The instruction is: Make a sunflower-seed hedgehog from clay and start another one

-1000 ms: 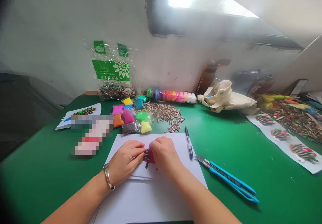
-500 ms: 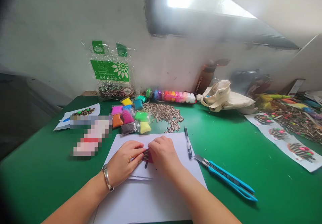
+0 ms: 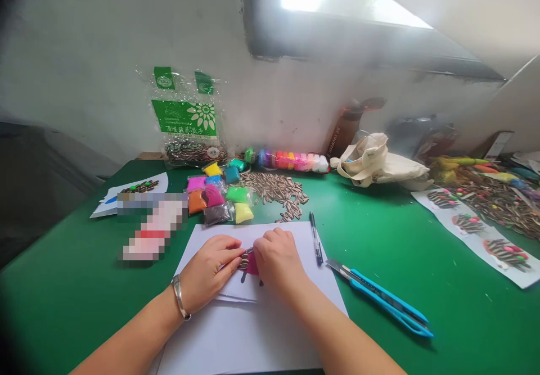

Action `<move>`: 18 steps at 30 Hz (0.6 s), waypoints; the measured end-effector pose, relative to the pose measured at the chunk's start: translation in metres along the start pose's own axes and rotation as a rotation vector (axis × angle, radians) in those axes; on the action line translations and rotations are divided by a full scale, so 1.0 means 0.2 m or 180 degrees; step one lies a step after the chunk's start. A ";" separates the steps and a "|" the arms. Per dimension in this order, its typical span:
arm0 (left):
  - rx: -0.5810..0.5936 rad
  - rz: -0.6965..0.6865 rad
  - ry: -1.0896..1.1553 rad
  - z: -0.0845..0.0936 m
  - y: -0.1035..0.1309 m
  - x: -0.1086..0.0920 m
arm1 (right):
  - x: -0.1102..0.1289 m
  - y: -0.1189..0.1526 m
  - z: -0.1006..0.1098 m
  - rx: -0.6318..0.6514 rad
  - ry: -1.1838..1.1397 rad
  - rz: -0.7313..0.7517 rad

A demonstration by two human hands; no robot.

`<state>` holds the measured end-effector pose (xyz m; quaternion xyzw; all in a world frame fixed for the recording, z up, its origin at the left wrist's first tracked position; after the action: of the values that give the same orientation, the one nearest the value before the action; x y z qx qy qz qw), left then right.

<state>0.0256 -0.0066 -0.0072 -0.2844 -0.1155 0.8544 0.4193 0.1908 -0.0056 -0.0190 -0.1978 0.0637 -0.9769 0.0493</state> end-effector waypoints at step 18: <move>-0.0149 -0.0043 -0.0017 -0.01 0.01 0.01 | -0.17 -0.12 0.06 -0.0490 -0.0109 -0.0261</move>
<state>0.0246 -0.0059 -0.0114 -0.2911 -0.1385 0.8494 0.4179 0.2254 0.0209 -0.0185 -0.2201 0.1296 -0.9668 -0.0049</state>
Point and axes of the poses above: each hand's wrist, its own y-axis away from the middle knuckle, its own z-axis out of the back of the hand, x = y × z, the point moved 2 cm from there along -y, towards the middle knuckle, and after that the axes turned 15 degrees about -z, right-handed, at the moved point
